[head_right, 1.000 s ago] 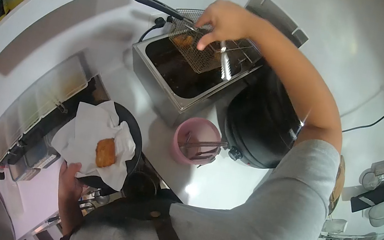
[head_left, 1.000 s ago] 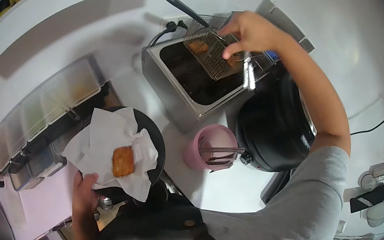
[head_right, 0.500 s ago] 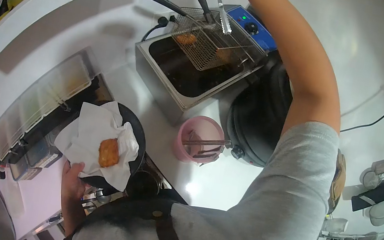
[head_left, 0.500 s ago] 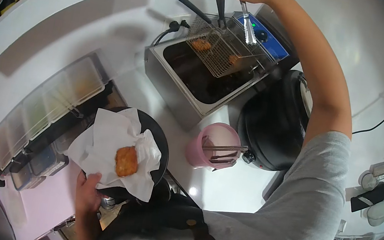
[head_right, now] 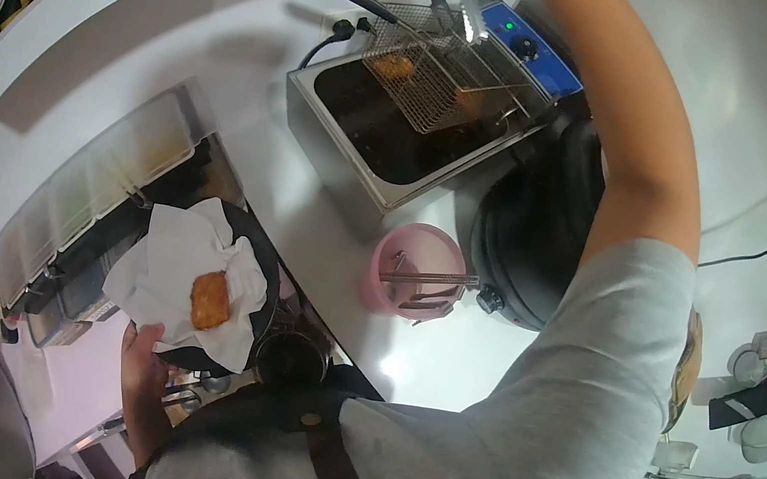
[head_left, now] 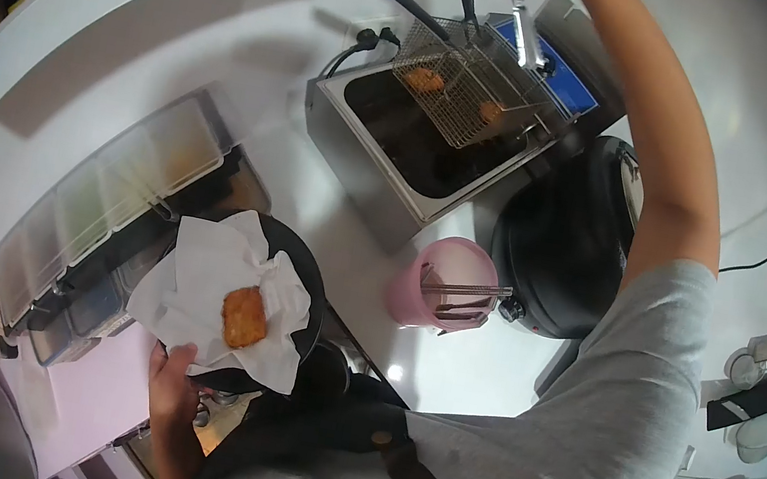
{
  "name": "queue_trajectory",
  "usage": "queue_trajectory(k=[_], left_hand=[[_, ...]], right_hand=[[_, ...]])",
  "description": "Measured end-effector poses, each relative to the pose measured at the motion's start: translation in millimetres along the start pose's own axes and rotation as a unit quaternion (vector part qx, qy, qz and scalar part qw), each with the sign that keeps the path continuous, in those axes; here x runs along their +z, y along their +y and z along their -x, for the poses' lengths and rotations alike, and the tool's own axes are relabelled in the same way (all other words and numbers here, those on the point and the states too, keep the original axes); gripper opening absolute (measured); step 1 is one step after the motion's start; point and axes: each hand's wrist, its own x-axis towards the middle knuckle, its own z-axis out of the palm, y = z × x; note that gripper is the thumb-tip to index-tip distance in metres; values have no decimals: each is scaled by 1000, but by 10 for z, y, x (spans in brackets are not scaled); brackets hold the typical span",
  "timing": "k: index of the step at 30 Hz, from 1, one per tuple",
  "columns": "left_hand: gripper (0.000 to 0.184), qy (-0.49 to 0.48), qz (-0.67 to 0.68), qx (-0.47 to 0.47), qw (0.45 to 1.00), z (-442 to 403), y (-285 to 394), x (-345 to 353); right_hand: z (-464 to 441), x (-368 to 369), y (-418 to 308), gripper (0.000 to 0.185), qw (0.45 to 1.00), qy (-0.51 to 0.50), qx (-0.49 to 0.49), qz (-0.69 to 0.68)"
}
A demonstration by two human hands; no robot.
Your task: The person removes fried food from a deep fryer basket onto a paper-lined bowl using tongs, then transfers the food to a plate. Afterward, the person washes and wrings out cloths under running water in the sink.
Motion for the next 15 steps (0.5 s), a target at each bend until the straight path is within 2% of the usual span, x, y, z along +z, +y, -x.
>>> queue_trajectory(k=[2, 5, 8, 10, 12, 14, 15], left_hand=[[39, -21, 3, 1, 1000, -14, 14, 18], [40, -10, 4, -12, 1000, 14, 10, 77], [41, 25, 12, 0, 1000, 4, -30, 93], [42, 6, 23, -2, 1000, 4, -29, 111], [42, 9, 15, -6, 1000, 29, -2, 146], [42, 12, 9, -5, 1000, 29, -8, 124], [42, -8, 13, -1, 1000, 7, -40, 76]], right_hand=[[-147, 253, 283, 13, 996, 7, -86, -36], [-263, 385, 310, 14, 998, -41, -45, -7], [-415, 551, 431, 16, 994, -61, -85, 39], [-486, 603, 411, 19, 996, -56, -55, -36], [-540, 640, 390, 15, 994, -64, -62, -56], [-583, 618, 343, 16, 991, -107, 7, -81], [-889, 911, 799, 17, 969, -137, -15, -205]])
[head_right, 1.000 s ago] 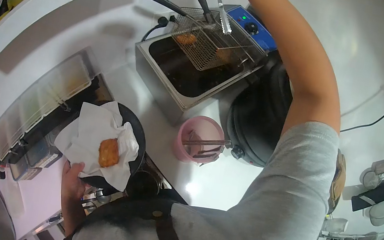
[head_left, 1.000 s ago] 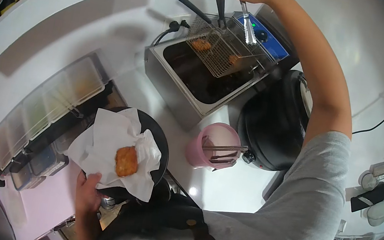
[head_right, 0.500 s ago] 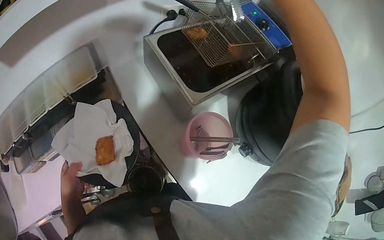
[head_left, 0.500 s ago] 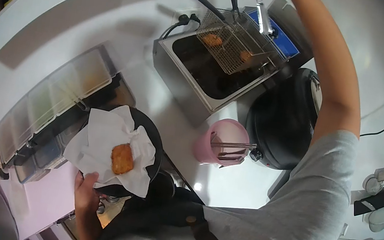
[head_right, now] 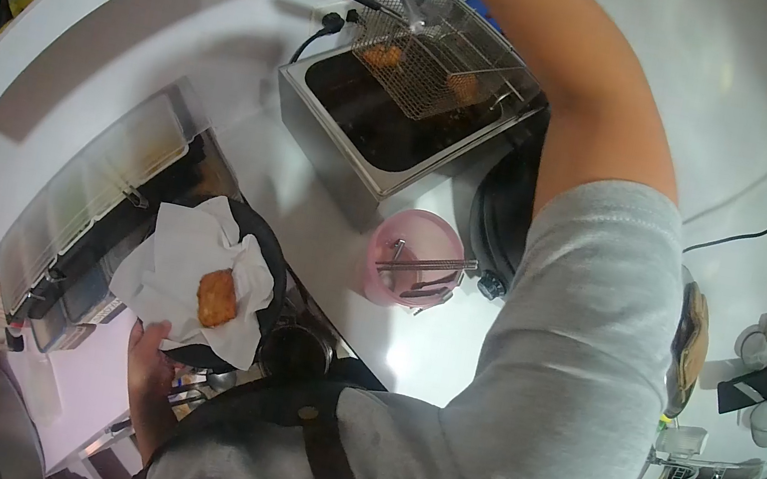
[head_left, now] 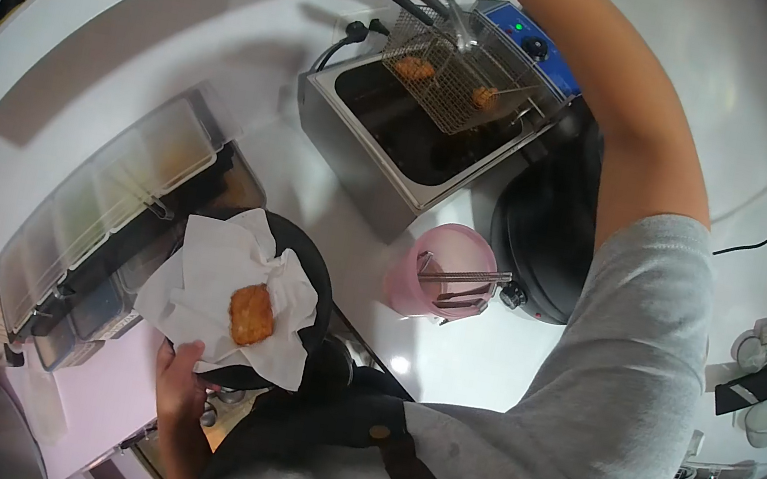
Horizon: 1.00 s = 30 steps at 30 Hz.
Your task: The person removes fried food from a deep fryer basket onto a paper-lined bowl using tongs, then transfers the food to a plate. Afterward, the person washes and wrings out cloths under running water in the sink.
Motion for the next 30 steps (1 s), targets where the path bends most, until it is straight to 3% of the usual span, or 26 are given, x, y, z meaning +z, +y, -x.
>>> queue_trajectory(k=[5, 7, 8, 10, 12, 13, 16, 17, 19, 21, 23, 24, 26, 27, 29, 30], left_hand=[[42, 11, 3, -5, 1000, -13, -28, -28], [42, 12, -12, -9, 1000, -8, -31, -33], [42, 12, -11, -12, 1000, -1, -26, -24], [42, 22, -27, -26, 999, 10, 7, 5], [42, 14, -17, -29, 999, 17, 12, 21], [42, 7, -8, -29, 1000, 10, 13, 32], [41, -1, -49, -35, 998, -30, 13, -6], [41, -3, -49, -35, 998, -34, 12, 24], [42, 14, -37, -11, 999, -31, 33, 92], [48, -13, -36, -17, 999, -42, 74, 108], [53, -39, -34, -24, 998, -31, 111, 144], [53, -36, -23, -25, 999, -19, 130, 189], [53, -35, -15, -26, 999, 5, 165, 252], [53, -25, -12, -32, 999, 18, 173, 275], [53, -14, -9, -40, 999, 27, 148, 310], [47, -5, 15, -8, 1000, 15, 100, 329]], right_hand=[[194, 111, -215, 17, 995, -7, 37, 92], [340, 73, -178, 15, 994, 31, -24, 100], [460, -35, -164, 17, 999, 27, 19, 13], [803, -229, -200, 52, 974, 152, 150, 80], [1168, -393, -153, 72, 945, 121, 280, 119], [1303, -378, 137, 78, 945, 143, 269, 118], [1680, -180, 488, 32, 954, 66, 292, -20], [1710, -112, 592, 32, 954, 67, 293, -19], [1732, 2, 607, 37, 952, -25, 265, 148], [1701, 54, 621, 36, 943, -25, 282, 173], [1629, 116, 626, 41, 951, 95, 263, 135], [1559, 192, 589, 41, 951, 96, 263, 133], [1446, 406, 540, 47, 902, 104, 413, 63], [1405, 490, 664, 47, 902, 105, 414, 63], [1279, 682, 977, 52, 929, -17, 313, 196], [1247, 749, 976, 52, 930, -18, 312, 195]])
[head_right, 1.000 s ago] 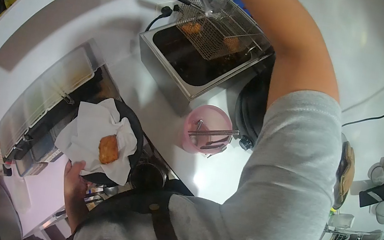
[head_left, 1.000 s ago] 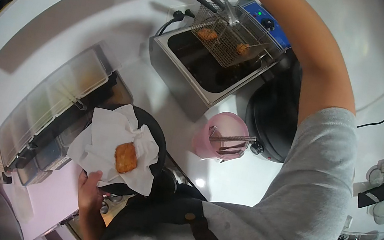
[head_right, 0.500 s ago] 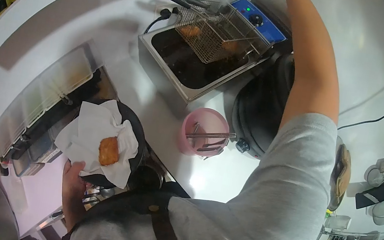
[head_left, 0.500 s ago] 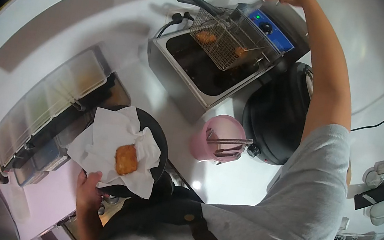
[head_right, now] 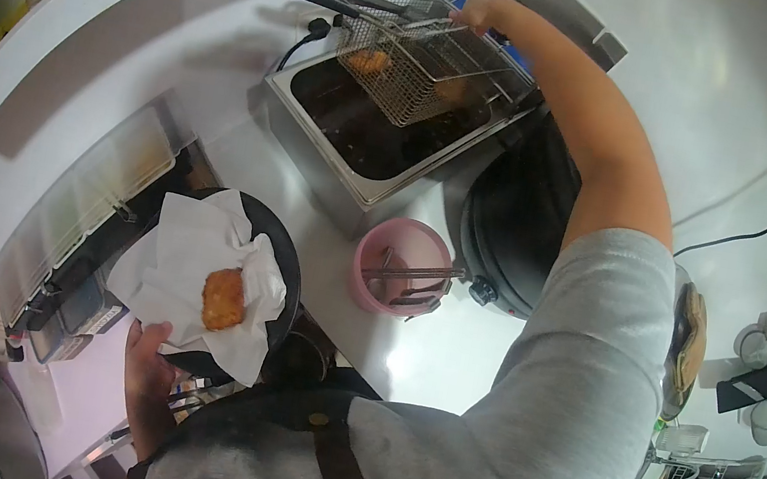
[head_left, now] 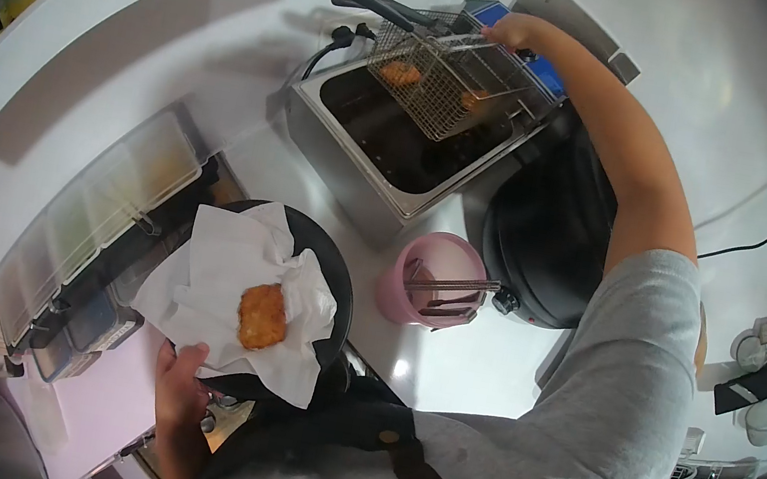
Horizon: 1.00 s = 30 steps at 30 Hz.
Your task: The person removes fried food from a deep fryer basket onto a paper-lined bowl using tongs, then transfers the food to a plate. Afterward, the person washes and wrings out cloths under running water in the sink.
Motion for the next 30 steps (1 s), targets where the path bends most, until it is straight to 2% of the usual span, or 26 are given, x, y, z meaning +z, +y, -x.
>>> queue_trajectory(k=[1, 3, 5, 6, 7, 9, 10, 13, 18, 21, 23, 24, 26, 27, 29, 30], left_hand=[[41, 9, 24, 32, 999, -4, -26, 10], [41, -4, 14, 11, 1000, 40, 44, 35], [41, -18, 5, -9, 1000, 83, 116, 75], [40, -11, -9, -9, 1000, 102, 141, 102], [40, -2, -23, -8, 1000, 104, 152, 115], [40, 11, 4, 11, 1000, 32, 57, 84], [40, 22, 30, 32, 999, 14, 17, 67], [44, -14, -7, -26, 1000, 97, 147, 67], [43, -30, -25, -12, 999, 74, 147, 5], [42, -27, -16, 7, 999, -15, 52, -65], [42, -18, -9, 13, 1000, -31, 34, -52], [42, -16, 6, 25, 1000, -24, 50, 8], [42, -13, 20, 36, 999, 7, 126, 150], [40, -41, 18, 26, 999, 25, 205, 250], [38, -69, 16, 19, 997, -25, 255, 358], [39, -92, 8, 11, 996, -90, 221, 386]], right_hand=[[-27, 59, -52, 51, 999, -39, -10, -9], [-27, 131, -161, 49, 997, -78, -19, -18], [32, 182, -322, 48, 989, -94, 21, -116], [-7, 219, -374, 43, 978, -114, 74, -157], [-36, 215, -383, 43, 979, -114, 71, -156], [-54, 231, -435, 22, 956, -160, 54, -241], [-28, 210, -424, 18, 949, -159, 44, -268], [18, 208, -382, 27, 926, -166, 47, -337], [-38, 203, -403, 23, 921, -147, 69, -354], [-123, 262, -498, 25, 917, -170, 20, -361], [-173, 260, -553, 24, 959, -133, 6, -249], [-188, 260, -522, 24, 959, -133, 6, -249], [-200, 259, -421, 23, 972, -101, -83, -196], [-160, 226, -389, 23, 972, -101, -83, -196], [-52, 72, -265, 22, 996, -45, -62, -33], [23, -11, -102, 21, 984, -8, -166, 60]])
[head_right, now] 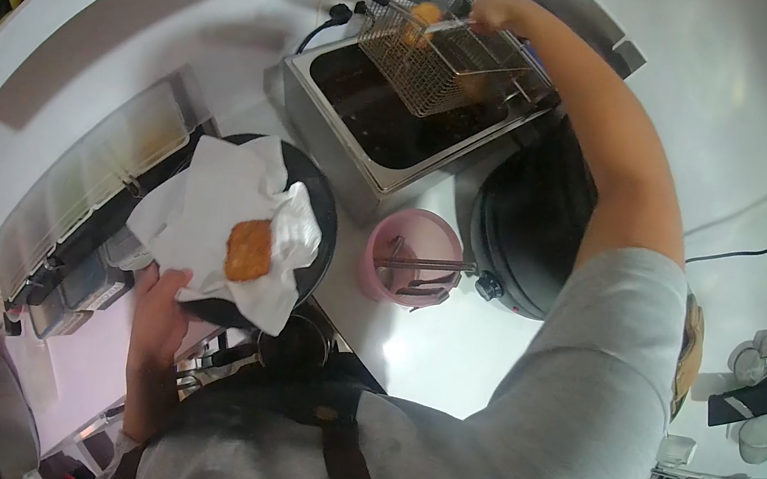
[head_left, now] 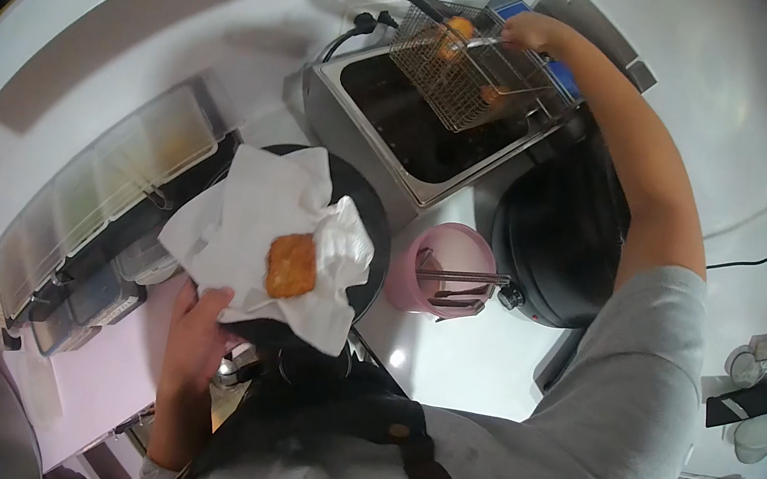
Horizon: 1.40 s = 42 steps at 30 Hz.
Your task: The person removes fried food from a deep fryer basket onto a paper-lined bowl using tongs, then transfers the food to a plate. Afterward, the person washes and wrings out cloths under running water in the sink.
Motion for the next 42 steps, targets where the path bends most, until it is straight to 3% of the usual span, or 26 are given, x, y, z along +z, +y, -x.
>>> queue_trajectory(k=[1, 3, 5, 7, 9, 11, 13, 15, 19, 21, 23, 26, 28, 30, 32, 33, 35, 39, 42], left_hand=[[39, -24, -7, -8, 1000, -62, -2, 36], [40, -42, -13, -2, 999, -165, 15, 185], [40, -51, -20, 3, 999, -293, -47, 219], [41, -29, -26, 3, 999, -337, -15, 308], [41, -83, -41, -24, 995, -409, -29, 323], [42, -80, -47, -27, 995, -429, -32, 390], [42, -117, -36, -37, 992, -428, -41, 443], [41, -123, -40, -42, 991, -400, -54, 495], [40, -149, -20, -54, 987, -274, -6, 519], [40, -127, -12, -55, 990, -229, -17, 444], [40, -111, -6, -56, 992, -184, -14, 374], [40, -80, -16, -49, 995, -124, 0, 250], [41, -80, -21, -41, 996, -52, 40, 208], [42, -35, -7, -34, 999, 30, 95, 264], [41, -52, -16, -35, 998, 40, 75, 138], [41, -65, -24, -34, 997, 53, 53, 78], [40, -29, -8, -19, 999, 81, -14, 46], [43, 18, -5, -22, 1000, 137, -24, 9], [44, 60, -32, -29, 997, 173, -9, 4]], right_hand=[[150, -74, 149, 21, 990, 27, -99, 101], [615, -318, 70, 18, 994, 104, 22, 7], [936, -485, 160, 17, 975, 164, 2, 148], [1297, -820, -241, 18, 962, 148, 180, -141], [1486, -943, -681, 17, 950, 167, 172, -201], [1475, -726, -991, 20, 915, 198, 1, -350], [1355, -694, -1388, 17, 941, 27, -49, -333], [1244, -591, -1778, 15, 963, -54, -29, -264], [1250, -495, -1993, 23, 984, 4, -78, -160], [1362, -672, -1783, 25, 986, 113, -36, -115], [1398, -964, -1447, 25, 984, 104, -6, -144], [1333, -1133, -979, 20, 978, 161, 93, -93], [1095, -1083, -746, 32, 943, 156, 264, 127], [807, -611, -335, 21, 962, 176, 101, 184], [552, -526, -362, 20, 970, 52, 13, 239], [444, -439, -338, 20, 969, 53, 13, 240], [217, -236, -280, 13, 929, 111, -90, 341], [-159, -45, -193, 7, 955, 74, -112, 264], [-199, -50, -239, 9, 913, 0, -173, 370]])
